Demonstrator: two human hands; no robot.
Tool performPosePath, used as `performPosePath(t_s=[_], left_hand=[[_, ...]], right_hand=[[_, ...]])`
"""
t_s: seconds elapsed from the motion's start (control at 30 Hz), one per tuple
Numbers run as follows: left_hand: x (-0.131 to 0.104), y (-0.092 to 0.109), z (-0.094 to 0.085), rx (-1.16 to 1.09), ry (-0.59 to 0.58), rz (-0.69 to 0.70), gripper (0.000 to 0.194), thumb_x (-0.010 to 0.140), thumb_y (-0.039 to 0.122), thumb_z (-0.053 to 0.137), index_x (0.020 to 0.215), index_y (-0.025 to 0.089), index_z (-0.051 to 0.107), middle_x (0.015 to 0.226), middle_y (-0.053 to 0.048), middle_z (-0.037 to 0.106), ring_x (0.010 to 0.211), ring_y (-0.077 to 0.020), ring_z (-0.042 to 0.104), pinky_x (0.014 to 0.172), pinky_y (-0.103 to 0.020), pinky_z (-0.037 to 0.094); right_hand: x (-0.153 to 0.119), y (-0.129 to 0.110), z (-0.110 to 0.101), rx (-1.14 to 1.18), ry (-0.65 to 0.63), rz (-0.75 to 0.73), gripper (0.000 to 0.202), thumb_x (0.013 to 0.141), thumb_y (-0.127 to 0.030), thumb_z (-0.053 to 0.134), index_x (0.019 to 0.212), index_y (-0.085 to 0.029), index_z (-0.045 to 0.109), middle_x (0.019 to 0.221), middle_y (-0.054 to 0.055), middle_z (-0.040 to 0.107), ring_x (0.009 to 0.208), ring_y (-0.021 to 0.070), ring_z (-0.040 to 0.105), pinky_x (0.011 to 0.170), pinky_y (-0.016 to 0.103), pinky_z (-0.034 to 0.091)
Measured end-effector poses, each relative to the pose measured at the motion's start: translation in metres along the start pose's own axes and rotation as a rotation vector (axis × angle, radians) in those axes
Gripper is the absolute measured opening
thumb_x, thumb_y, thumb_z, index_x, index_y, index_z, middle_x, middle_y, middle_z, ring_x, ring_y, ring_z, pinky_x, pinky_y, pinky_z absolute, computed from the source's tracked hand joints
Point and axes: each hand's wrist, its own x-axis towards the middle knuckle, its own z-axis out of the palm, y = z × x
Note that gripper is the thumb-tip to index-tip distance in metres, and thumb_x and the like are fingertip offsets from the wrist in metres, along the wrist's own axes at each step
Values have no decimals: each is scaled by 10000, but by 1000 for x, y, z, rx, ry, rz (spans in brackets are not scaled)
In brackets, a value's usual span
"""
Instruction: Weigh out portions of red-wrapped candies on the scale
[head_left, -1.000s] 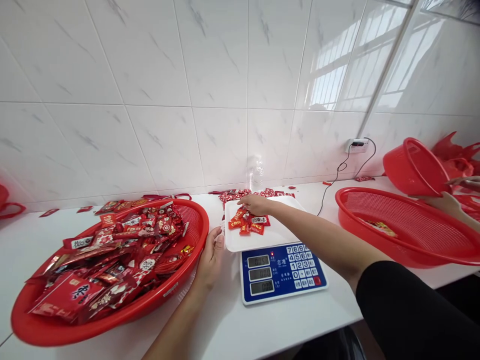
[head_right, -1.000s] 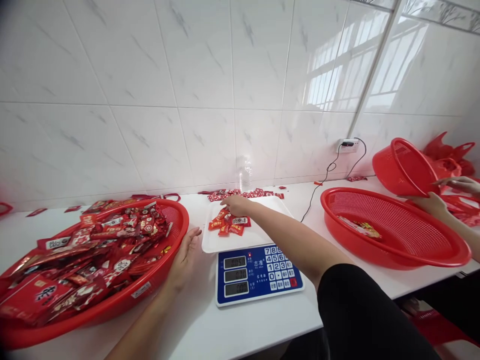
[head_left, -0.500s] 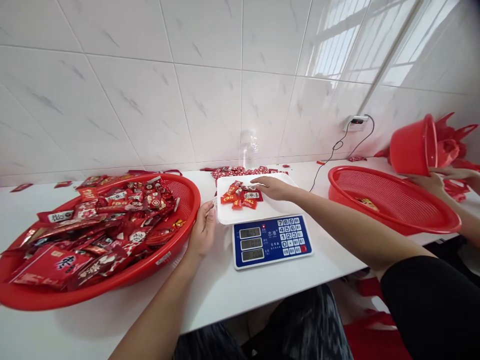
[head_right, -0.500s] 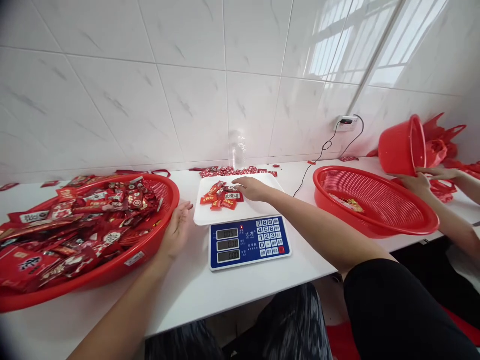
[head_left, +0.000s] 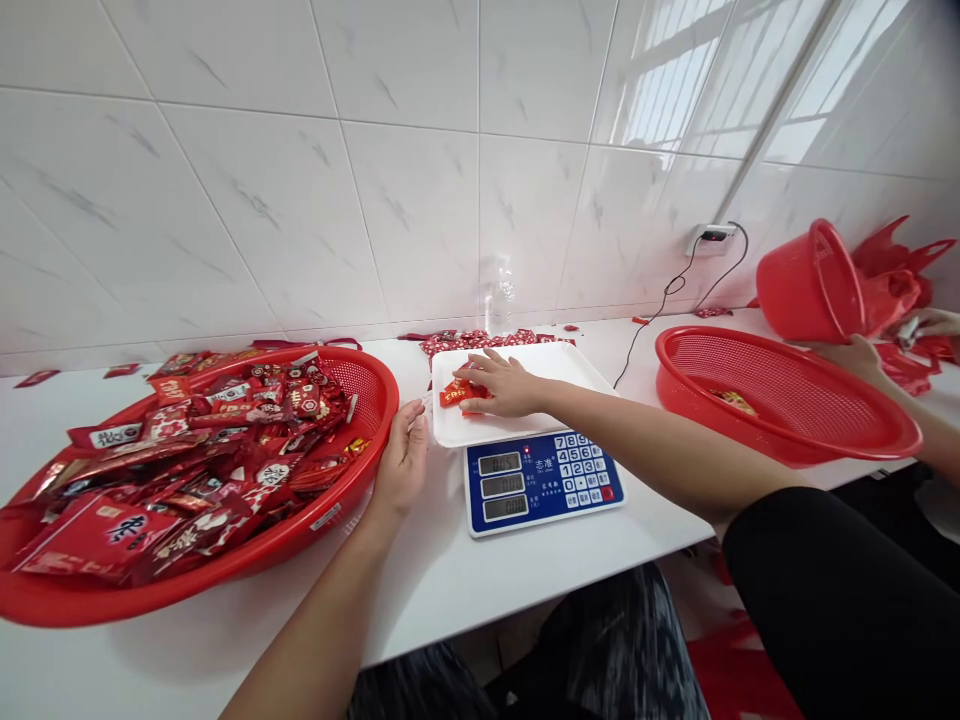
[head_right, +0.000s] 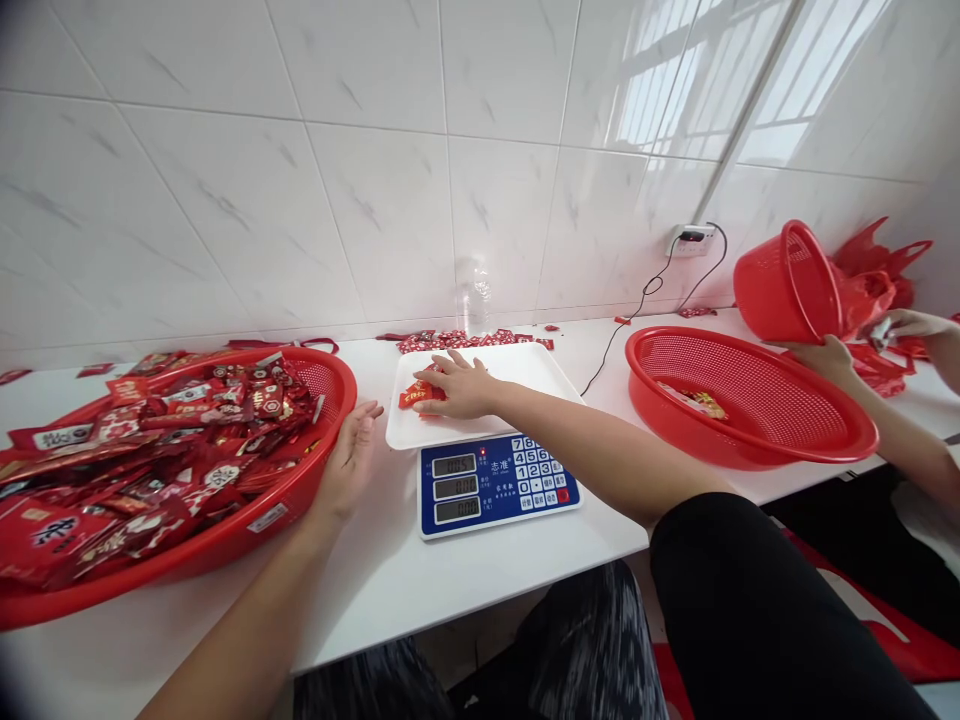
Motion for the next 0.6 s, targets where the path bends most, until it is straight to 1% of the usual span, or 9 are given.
performPosePath(t_s=[0.13, 0.3, 0.4, 0.5, 0.6], left_hand=[[-1, 1, -1, -15, -15, -17, 505, 940, 543, 361, 1275, 185, 477, 1349, -143, 521, 1277, -240, 466, 1065, -403, 370], [-1, 1, -1, -2, -27, -21, 523, 940, 553, 353, 1280, 173, 471, 1344, -156, 522, 1272, -241, 471, 1059, -405, 376], [0, 1, -1, 7, -24, -10, 536, 934, 567, 351, 1272, 171, 477, 1332, -158, 529, 1266, -241, 474, 1055, -406, 379], [0, 0, 0, 10, -27, -4, 557, 927, 580, 350, 1272, 162, 476, 1325, -164, 531, 1258, -243, 480, 1052, -408, 384], [0, 1, 0, 6, -35, -4, 536, 926, 578, 355, 1260, 179, 482, 1319, -153, 541, 1242, -250, 496, 1046, -425, 389]], right_hand=[[10, -4, 2, -25, -48, -15, 706, 861, -714, 379, 1465, -353, 313, 1574, 69, 172, 1435, 409, 21, 1065, 714, 76], [17, -5, 5, -43, -99, -25, 709, 867, -719, 346, 1468, -344, 309, 1563, 86, 206, 1435, 400, 50, 1052, 724, 75], [18, -4, 7, -64, -93, -41, 698, 868, -716, 348, 1459, -345, 322, 1551, 93, 236, 1431, 374, 107, 1051, 711, 122], [18, -2, 7, -81, -76, -64, 701, 863, -723, 350, 1445, -333, 349, 1530, 95, 282, 1414, 347, 170, 1053, 658, 211], [18, -1, 7, -97, -51, -81, 691, 860, -728, 352, 1421, -325, 389, 1505, 90, 324, 1391, 334, 219, 1040, 603, 277]])
